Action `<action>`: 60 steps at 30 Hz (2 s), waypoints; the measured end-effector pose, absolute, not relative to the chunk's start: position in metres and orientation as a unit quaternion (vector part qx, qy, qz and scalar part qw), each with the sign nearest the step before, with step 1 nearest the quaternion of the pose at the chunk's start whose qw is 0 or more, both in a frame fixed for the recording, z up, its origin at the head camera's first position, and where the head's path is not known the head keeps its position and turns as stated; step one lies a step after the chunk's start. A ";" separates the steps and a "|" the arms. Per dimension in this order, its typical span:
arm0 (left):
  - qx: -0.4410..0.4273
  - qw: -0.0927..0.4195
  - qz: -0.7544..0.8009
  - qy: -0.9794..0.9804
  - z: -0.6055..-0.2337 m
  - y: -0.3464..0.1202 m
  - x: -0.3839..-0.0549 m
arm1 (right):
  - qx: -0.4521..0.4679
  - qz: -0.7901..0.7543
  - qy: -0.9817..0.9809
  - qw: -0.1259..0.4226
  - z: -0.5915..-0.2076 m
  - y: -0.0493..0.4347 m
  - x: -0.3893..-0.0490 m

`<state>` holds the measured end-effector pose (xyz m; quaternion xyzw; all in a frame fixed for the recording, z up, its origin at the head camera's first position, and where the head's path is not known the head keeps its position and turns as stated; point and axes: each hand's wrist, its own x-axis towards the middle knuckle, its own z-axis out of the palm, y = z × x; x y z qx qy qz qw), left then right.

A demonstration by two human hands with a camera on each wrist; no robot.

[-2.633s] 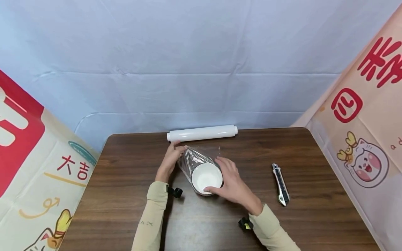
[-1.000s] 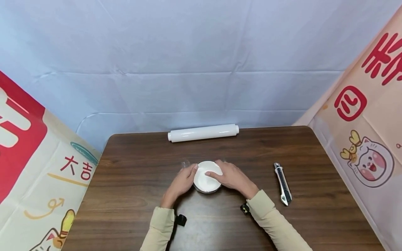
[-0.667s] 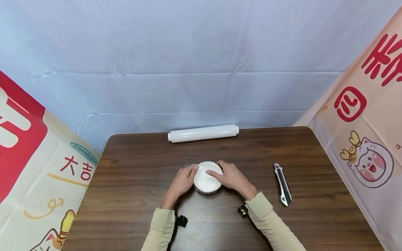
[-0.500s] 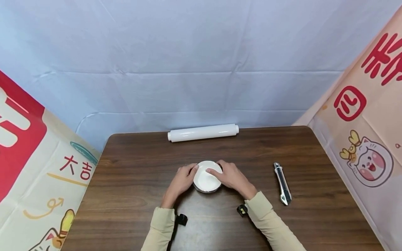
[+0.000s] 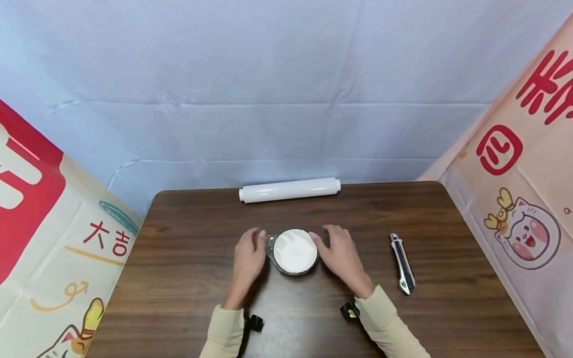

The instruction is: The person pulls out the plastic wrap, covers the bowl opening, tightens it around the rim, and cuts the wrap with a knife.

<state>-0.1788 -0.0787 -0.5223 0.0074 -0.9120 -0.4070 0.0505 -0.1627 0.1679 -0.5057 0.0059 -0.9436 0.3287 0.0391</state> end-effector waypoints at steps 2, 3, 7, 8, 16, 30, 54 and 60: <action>0.064 0.013 -0.428 -0.901 -0.516 -0.083 -0.169 | -0.033 0.351 -0.936 0.010 -0.499 0.174 -0.155; 0.081 -0.015 -0.445 -0.892 -0.515 -0.085 -0.165 | -0.050 0.360 -0.932 -0.012 -0.497 0.176 -0.152; 0.095 -0.108 -0.504 -0.852 -0.515 -0.087 -0.156 | -0.080 0.409 -0.903 -0.105 -0.495 0.183 -0.146; 0.092 -0.110 -0.514 -0.846 -0.516 -0.086 -0.156 | -0.080 0.418 -0.897 -0.118 -0.497 0.184 -0.146; 0.055 -0.045 -0.474 -0.877 -0.518 -0.068 -0.168 | -0.085 0.428 -0.893 -0.110 -0.511 0.174 -0.157; -0.003 -0.046 -0.450 -0.892 -0.531 -0.053 -0.179 | -0.075 0.432 -0.897 -0.052 -0.520 0.152 -0.159; -0.090 -0.148 -0.491 -0.854 -0.538 -0.054 -0.202 | -0.081 0.510 -0.856 -0.031 -0.523 0.139 -0.162; -0.073 -0.136 -0.545 -0.824 -0.541 -0.052 -0.206 | -0.077 0.513 -0.854 -0.047 -0.527 0.140 -0.168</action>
